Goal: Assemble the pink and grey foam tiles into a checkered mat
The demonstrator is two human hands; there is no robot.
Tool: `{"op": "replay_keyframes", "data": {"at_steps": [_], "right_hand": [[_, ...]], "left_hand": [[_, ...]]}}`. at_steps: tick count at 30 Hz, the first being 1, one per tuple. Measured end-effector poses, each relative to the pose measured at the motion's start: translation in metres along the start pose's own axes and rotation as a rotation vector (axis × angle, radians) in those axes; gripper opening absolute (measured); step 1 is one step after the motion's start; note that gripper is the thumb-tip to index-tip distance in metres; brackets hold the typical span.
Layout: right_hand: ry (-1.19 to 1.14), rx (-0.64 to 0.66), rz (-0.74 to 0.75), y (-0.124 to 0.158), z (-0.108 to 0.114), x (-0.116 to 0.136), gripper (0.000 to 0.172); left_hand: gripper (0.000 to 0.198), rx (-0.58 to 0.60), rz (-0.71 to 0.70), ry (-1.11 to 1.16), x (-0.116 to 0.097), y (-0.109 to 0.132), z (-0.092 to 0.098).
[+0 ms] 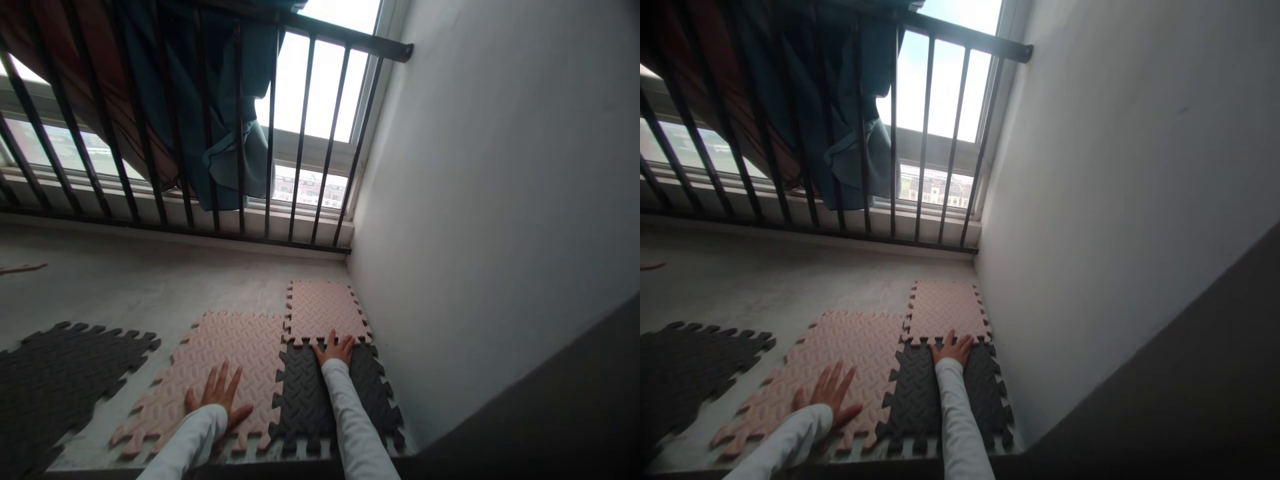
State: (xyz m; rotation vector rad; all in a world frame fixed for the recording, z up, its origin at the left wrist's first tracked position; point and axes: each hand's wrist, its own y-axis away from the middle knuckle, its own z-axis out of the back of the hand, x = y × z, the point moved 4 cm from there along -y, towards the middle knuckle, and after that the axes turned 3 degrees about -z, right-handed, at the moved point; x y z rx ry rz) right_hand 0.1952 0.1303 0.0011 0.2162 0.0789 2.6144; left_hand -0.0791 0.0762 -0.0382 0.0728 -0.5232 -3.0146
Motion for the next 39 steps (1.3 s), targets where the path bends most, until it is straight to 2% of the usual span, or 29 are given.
{"op": "replay_keyframes", "data": {"at_steps": [5,9,11,15,19,24,30,37,39], "right_hand": [[0.002,0.047,-0.048,-0.039,0.005,0.015,0.085],[0.008,0.026,-0.056,-0.056,0.004,0.025,0.086],[0.009,0.005,-0.050,-0.061,0.003,0.028,0.085],[-0.003,-0.014,-0.045,-0.066,-0.001,0.032,0.087],[-0.014,-0.036,-0.037,-0.068,-0.001,0.035,0.082],[-0.018,-0.010,-0.024,-0.069,-0.002,0.039,0.086],[0.007,-0.001,0.033,-0.068,-0.007,0.036,0.076],[0.044,0.076,0.129,-0.073,-0.008,0.021,0.077],[0.042,0.045,0.117,-0.077,-0.003,0.012,0.074]], "left_hand": [[0.075,-0.012,-0.004,0.002,0.004,-0.005,-0.013],[0.074,-0.063,-0.009,0.000,0.006,-0.007,-0.019],[0.073,-0.046,-0.015,-0.001,0.005,-0.006,-0.016],[0.074,0.026,-0.008,-0.011,0.002,0.001,-0.005],[0.075,0.020,-0.008,-0.032,-0.001,0.003,-0.001],[0.074,-0.014,-0.006,-0.026,0.001,0.001,-0.005],[0.074,-0.005,-0.004,-0.017,0.002,-0.001,-0.006],[0.074,-0.048,-0.003,-0.017,0.007,-0.007,-0.018],[0.074,-0.063,-0.009,-0.008,0.008,-0.009,-0.022]]}}
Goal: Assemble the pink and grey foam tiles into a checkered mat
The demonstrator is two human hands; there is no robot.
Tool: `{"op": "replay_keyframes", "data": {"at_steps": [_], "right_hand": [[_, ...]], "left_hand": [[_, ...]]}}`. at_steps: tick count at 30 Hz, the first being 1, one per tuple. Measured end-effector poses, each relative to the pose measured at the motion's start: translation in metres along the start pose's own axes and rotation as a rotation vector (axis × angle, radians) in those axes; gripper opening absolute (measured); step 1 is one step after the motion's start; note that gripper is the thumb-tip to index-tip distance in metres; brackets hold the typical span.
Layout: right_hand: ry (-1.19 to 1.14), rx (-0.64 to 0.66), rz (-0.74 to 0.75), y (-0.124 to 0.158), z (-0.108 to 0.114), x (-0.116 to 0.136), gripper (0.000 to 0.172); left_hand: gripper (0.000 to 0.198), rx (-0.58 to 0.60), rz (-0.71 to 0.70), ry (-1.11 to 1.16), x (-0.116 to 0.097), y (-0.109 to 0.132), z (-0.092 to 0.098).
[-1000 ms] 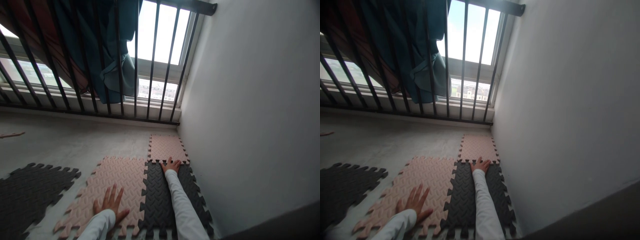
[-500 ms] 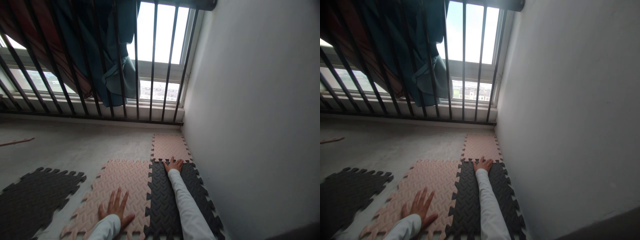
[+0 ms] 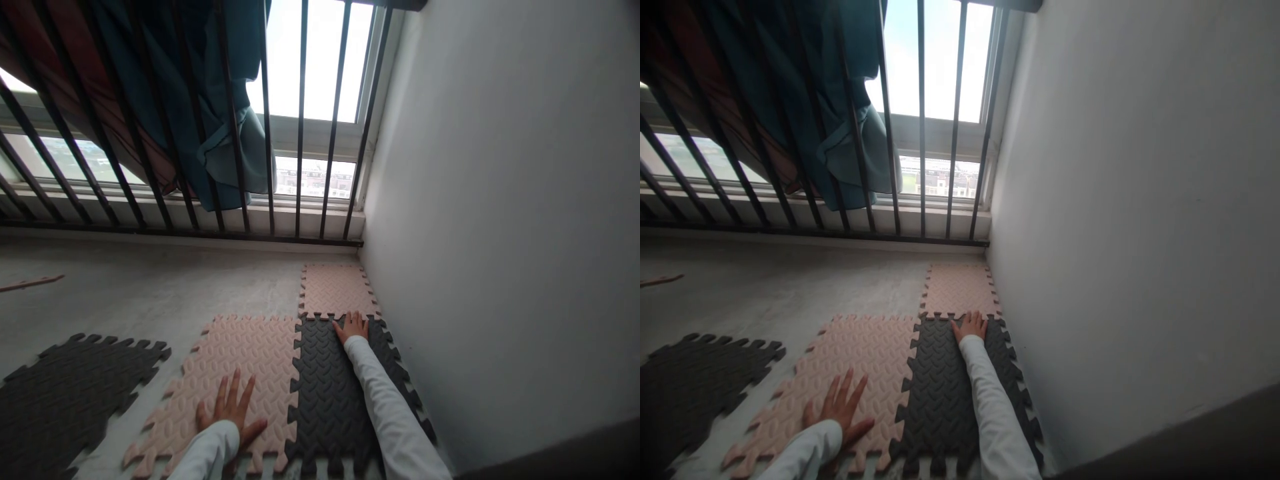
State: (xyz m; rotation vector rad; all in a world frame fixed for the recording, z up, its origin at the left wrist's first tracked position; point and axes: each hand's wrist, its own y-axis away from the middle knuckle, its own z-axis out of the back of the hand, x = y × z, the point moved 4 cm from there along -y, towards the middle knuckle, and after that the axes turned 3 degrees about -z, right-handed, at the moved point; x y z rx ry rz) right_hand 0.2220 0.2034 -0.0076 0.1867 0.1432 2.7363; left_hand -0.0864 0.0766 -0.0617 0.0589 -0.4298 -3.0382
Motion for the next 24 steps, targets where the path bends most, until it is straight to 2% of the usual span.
{"op": "replay_keyframes", "data": {"at_steps": [4,7,11,13,19,24], "right_hand": [[0.020,-0.052,-0.134,-0.007,0.006,-0.027,0.078],[0.050,0.011,-0.073,-0.012,0.005,-0.040,0.083],[0.083,0.113,-0.034,-0.014,0.008,-0.045,0.083],[0.086,0.138,0.004,-0.014,0.010,-0.038,0.080],[0.060,0.146,0.352,-0.003,0.003,0.012,0.072],[0.030,0.162,0.459,0.007,-0.005,0.044,0.073]], "left_hand": [[0.074,0.003,-0.008,0.004,0.000,0.000,0.001],[0.074,0.044,0.000,-0.020,-0.003,0.005,0.010],[0.072,0.085,0.019,-0.058,-0.008,0.011,0.023],[0.072,0.090,0.018,-0.060,-0.009,0.013,0.025],[0.071,0.074,0.010,-0.039,-0.009,0.014,0.024],[0.072,0.093,0.007,-0.031,-0.011,0.016,0.028]]}}
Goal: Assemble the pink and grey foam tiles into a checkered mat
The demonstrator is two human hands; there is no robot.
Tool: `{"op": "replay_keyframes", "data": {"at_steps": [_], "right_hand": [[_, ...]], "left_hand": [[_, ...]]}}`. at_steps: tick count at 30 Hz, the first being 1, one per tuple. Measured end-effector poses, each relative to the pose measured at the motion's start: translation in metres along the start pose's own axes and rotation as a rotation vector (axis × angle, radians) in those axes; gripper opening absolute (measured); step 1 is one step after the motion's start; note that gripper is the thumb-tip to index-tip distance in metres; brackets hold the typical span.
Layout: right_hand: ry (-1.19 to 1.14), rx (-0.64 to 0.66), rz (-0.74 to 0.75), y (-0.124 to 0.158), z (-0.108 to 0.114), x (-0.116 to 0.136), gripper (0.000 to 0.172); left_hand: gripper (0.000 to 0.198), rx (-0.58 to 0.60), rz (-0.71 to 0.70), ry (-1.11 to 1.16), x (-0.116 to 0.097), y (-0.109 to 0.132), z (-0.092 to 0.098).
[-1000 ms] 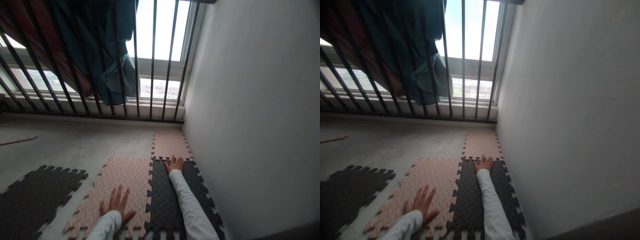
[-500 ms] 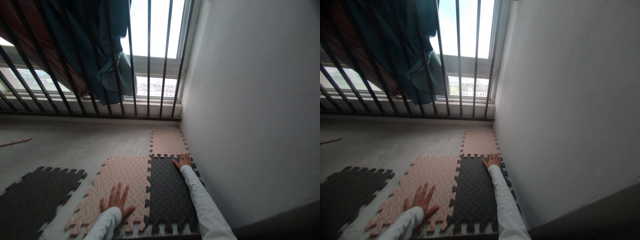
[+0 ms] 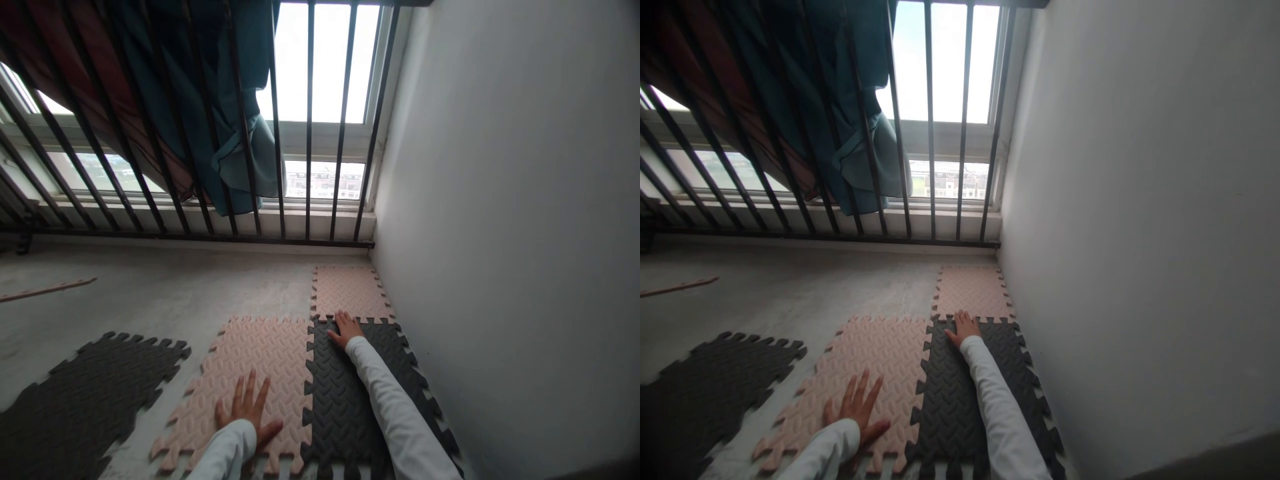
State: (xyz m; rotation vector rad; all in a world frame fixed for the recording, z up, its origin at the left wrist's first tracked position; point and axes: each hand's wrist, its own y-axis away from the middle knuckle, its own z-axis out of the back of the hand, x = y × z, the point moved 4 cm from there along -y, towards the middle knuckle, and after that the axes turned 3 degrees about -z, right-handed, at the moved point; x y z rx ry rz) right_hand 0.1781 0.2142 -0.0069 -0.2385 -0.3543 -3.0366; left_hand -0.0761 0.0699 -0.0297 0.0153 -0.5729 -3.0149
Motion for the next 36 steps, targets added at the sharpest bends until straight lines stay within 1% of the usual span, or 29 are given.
{"op": "replay_keyframes", "data": {"at_steps": [4,7,10,12,16,19,22,25,30,33,36], "right_hand": [[0.008,-0.037,-0.030,0.003,-0.008,0.007,0.074],[0.020,-0.051,-0.050,0.006,-0.012,0.008,0.073],[0.037,-0.025,-0.078,0.005,-0.008,0.012,0.072],[0.047,-0.034,-0.068,0.004,-0.001,0.021,0.067],[0.003,-0.108,0.025,0.001,0.008,0.046,0.057],[-0.011,-0.173,0.007,-0.001,0.009,0.058,0.051],[-0.018,-0.255,-0.040,-0.001,0.007,0.063,0.044],[-0.032,-0.280,-0.071,-0.002,0.004,0.067,0.045],[-0.030,-0.288,-0.078,-0.001,0.003,0.073,0.048],[-0.024,-0.265,-0.082,0.002,0.002,0.076,0.050],[-0.011,-0.226,-0.062,0.005,-0.004,0.077,0.057]], "left_hand": [[0.072,0.028,0.008,-0.014,-0.001,0.002,0.003],[0.072,0.006,0.013,-0.010,-0.001,0.001,0.002],[0.073,-0.014,0.002,0.016,0.000,-0.002,-0.002],[0.074,-0.009,-0.003,0.027,0.000,-0.004,-0.004],[0.074,0.000,-0.007,0.020,0.001,-0.004,-0.004],[0.073,-0.011,-0.009,0.005,0.000,-0.003,-0.003],[0.072,-0.021,-0.012,0.007,0.001,-0.003,-0.003],[0.072,-0.017,-0.009,0.004,0.002,-0.004,-0.004],[0.072,-0.030,-0.004,-0.014,0.001,-0.003,-0.004],[0.072,-0.035,-0.004,-0.012,0.001,-0.003,-0.003],[0.072,-0.026,-0.009,-0.011,0.001,-0.003,-0.002]]}}
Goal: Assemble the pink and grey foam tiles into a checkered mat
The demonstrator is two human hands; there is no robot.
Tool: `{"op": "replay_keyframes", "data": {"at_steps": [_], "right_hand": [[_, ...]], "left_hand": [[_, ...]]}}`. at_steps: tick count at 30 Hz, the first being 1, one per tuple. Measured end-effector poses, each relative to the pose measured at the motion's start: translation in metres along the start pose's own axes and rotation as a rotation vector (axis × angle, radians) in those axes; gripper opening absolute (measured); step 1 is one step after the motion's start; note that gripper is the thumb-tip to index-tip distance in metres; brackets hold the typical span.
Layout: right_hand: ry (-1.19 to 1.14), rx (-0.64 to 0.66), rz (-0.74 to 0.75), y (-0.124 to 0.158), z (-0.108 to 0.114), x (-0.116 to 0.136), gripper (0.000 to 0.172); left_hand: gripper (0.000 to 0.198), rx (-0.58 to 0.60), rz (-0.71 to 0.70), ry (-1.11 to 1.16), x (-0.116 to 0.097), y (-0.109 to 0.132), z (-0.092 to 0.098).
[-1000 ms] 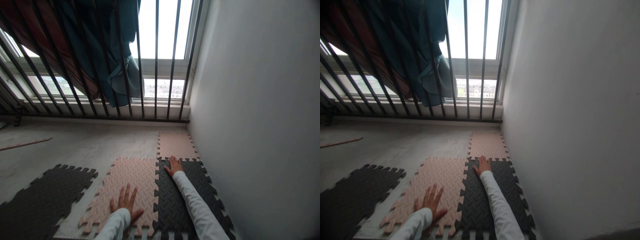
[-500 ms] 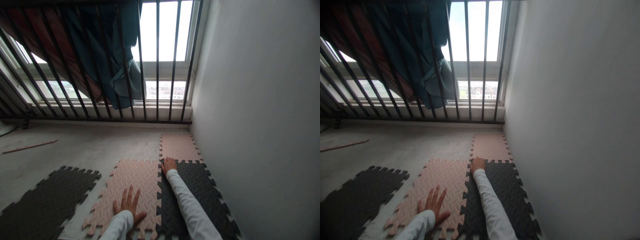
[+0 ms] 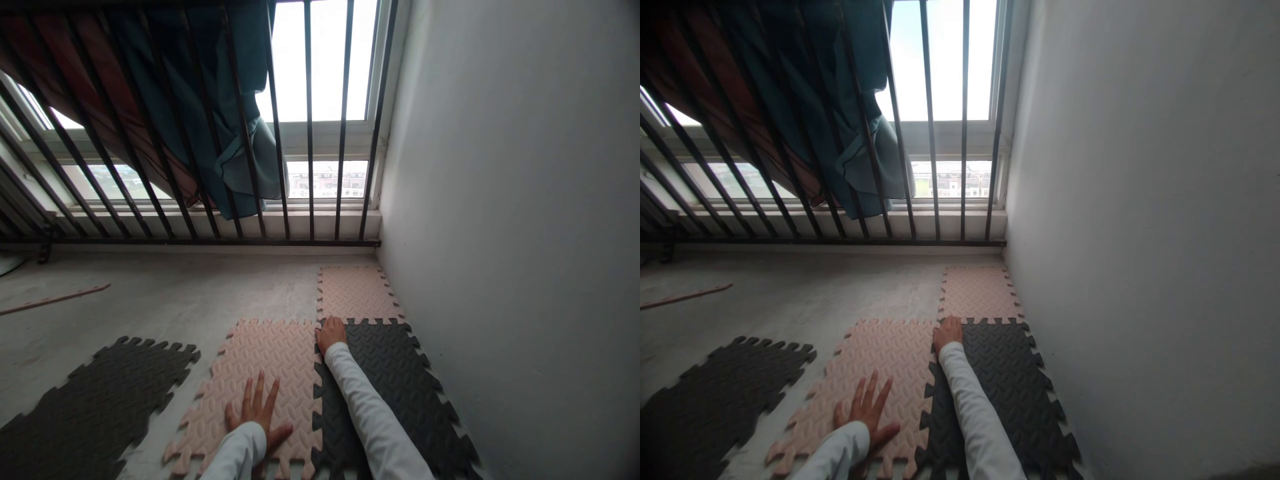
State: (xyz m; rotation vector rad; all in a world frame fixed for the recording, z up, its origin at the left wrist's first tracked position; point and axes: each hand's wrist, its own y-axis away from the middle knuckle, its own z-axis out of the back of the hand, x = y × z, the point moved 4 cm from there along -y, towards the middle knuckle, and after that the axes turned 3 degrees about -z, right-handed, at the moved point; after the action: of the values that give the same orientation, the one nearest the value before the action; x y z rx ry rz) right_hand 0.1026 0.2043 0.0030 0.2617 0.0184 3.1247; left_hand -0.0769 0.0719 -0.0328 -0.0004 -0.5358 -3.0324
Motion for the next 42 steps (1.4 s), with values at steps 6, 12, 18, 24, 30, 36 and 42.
{"op": "replay_keyframes", "data": {"at_steps": [6,12,18,24,30,36,42], "right_hand": [[-0.026,0.089,-0.039,0.005,-0.011,-0.003,0.070],[-0.038,0.138,-0.100,0.005,-0.002,-0.039,0.065],[0.055,0.100,-0.301,0.009,0.006,-0.106,0.065],[0.083,0.138,-0.227,0.006,0.012,-0.111,0.070],[0.100,0.057,-0.469,0.010,0.016,-0.135,0.076],[0.161,0.077,-0.450,0.013,0.023,-0.152,0.070],[0.137,0.321,-0.571,0.021,0.037,-0.146,0.079]], "left_hand": [[0.071,0.030,0.001,-0.010,-0.002,0.004,0.008],[0.072,0.056,0.003,-0.004,-0.005,0.006,0.013],[0.072,0.027,0.002,0.007,-0.003,0.003,0.008],[0.071,-0.019,-0.012,0.024,-0.001,0.003,0.006],[0.072,-0.015,-0.019,0.039,0.001,0.000,0.000],[0.074,0.052,-0.002,0.033,-0.002,0.002,0.005],[0.077,0.103,-0.002,0.040,-0.005,0.011,0.019]]}}
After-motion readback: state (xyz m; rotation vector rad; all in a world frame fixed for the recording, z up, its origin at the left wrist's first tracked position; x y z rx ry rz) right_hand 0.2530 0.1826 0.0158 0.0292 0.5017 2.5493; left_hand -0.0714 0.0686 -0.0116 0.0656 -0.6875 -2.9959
